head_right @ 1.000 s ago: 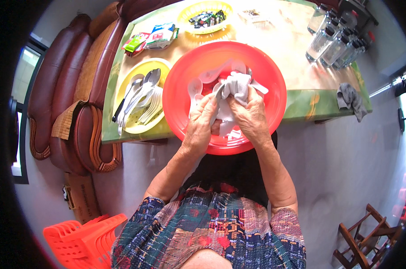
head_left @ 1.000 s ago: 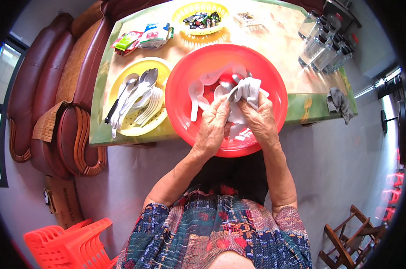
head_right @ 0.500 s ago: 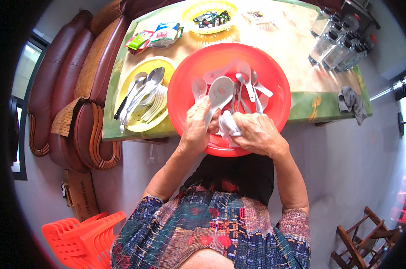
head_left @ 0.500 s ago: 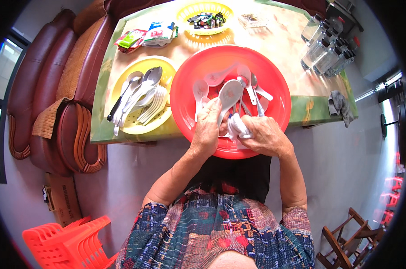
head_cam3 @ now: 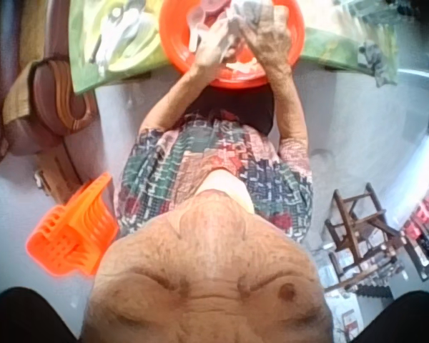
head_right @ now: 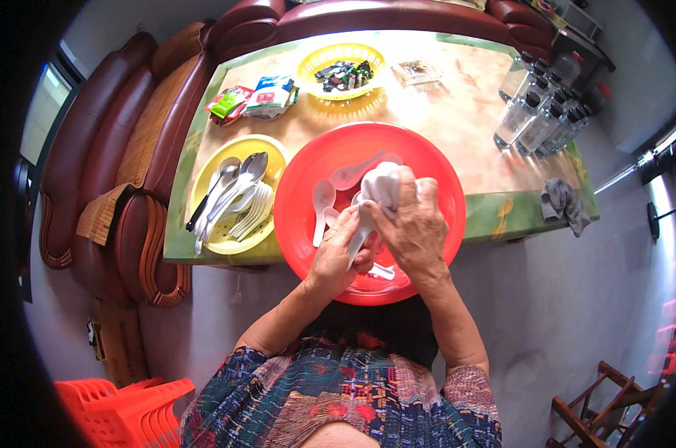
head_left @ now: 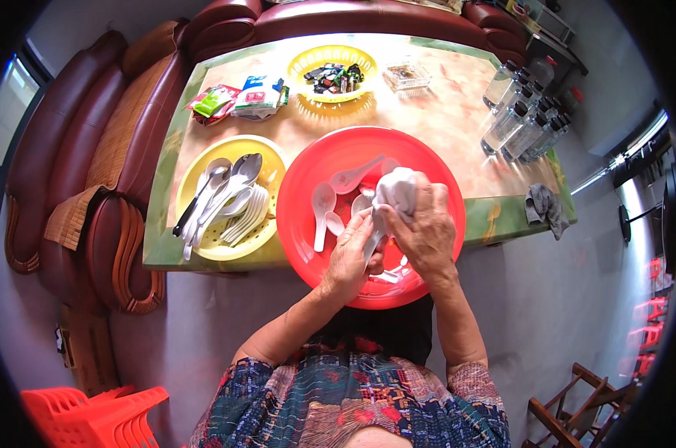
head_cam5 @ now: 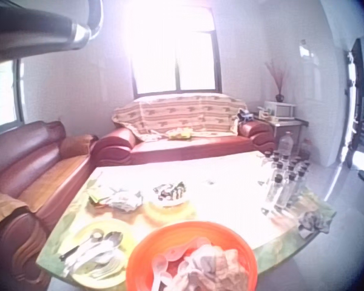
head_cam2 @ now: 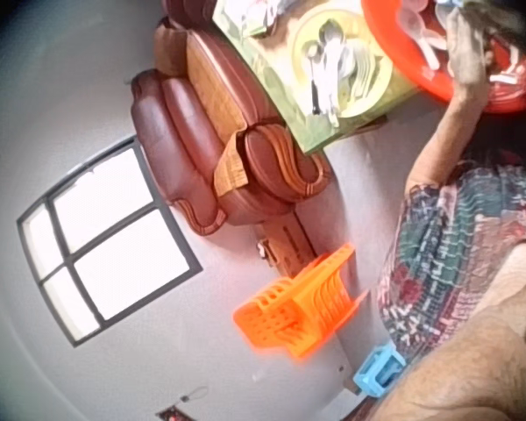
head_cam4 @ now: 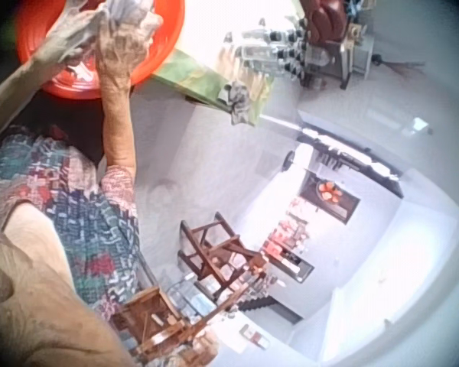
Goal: The person dries white plastic spoons and metal spoons with a white cloth. They pick up each spoon from a red plastic basin, wipe it dry, and place it into a yellow plastic colander on the table.
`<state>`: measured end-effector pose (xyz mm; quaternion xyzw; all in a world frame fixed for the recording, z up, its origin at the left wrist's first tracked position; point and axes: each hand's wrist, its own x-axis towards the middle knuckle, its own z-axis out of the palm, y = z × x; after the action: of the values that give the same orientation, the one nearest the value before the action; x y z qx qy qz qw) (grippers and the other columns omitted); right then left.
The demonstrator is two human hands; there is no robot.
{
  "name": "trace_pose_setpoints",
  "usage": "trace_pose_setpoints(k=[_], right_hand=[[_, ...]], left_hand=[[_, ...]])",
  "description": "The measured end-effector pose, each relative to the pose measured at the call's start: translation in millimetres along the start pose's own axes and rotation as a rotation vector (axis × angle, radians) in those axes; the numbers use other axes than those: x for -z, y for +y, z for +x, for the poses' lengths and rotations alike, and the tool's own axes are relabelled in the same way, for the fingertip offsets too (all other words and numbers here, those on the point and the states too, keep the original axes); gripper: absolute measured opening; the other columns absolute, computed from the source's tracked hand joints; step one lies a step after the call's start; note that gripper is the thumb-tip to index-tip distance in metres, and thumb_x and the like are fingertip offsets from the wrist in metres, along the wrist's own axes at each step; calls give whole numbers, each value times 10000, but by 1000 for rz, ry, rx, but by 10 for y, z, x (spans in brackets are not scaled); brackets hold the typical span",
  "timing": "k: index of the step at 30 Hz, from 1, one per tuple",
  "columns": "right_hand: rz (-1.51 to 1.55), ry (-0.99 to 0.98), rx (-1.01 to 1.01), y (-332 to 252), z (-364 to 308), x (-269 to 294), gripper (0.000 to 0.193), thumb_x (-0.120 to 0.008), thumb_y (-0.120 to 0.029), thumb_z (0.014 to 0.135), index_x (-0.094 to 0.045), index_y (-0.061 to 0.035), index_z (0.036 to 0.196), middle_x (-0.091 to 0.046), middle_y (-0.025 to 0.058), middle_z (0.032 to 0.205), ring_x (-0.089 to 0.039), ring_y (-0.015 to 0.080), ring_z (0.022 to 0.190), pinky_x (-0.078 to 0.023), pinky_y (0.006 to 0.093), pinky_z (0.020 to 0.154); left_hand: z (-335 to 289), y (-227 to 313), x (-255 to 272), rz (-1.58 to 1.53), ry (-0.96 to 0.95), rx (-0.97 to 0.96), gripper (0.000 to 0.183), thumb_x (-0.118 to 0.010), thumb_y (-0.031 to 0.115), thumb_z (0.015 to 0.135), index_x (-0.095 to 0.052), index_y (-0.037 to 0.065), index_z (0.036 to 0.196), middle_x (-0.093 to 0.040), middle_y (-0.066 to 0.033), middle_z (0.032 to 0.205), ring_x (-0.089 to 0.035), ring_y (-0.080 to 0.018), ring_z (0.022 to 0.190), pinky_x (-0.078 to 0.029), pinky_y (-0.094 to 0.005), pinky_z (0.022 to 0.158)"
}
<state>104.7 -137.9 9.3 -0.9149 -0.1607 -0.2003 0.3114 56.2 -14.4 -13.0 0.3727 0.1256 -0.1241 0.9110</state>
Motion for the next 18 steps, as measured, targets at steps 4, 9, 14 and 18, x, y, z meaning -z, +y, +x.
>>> trace_pose_setpoints(k=[4, 9, 14, 18], right_hand=[[-52, -71, 65, -24, -46, -119, 453, -651, -240, 809, -501, -176, 1232, -423, 151, 1062, -598, 310, 837, -531, 407, 588], [-5, -39, 117, -122, -124, -118, 504, -652, -166, 795, -482, -45, 1254, -441, 177, 1066, -607, 321, 842, -542, 380, 620], [157, -216, 204, -109, -235, -56, 459, -653, -128, 774, -516, 26, 1184, -495, 190, 969, -591, 327, 779, -508, 384, 598], [404, -432, 230, -80, -205, 107, 348, -641, -91, 768, -560, 20, 1088, -518, 167, 808, -572, 322, 748, -486, 364, 608]], left_hand=[[14, 1, -23, -26, 52, -84, 230, -345, 316, 995, -469, 144, 1085, -461, -9, 734, -349, -64, 490, -280, -197, 432], [46, -72, -47, 210, 145, -261, 333, -319, 275, 1005, -463, 62, 1216, -562, -33, 979, -532, -83, 795, -447, -227, 674], [36, -102, -24, 241, 120, -359, 357, -285, 313, 1015, -466, 61, 1191, -539, -34, 1011, -515, -79, 885, -441, -237, 786], [4, -49, -61, 270, 155, -383, 371, -286, 363, 1012, -462, 77, 1169, -545, -19, 949, -518, -49, 827, -448, -196, 699]])
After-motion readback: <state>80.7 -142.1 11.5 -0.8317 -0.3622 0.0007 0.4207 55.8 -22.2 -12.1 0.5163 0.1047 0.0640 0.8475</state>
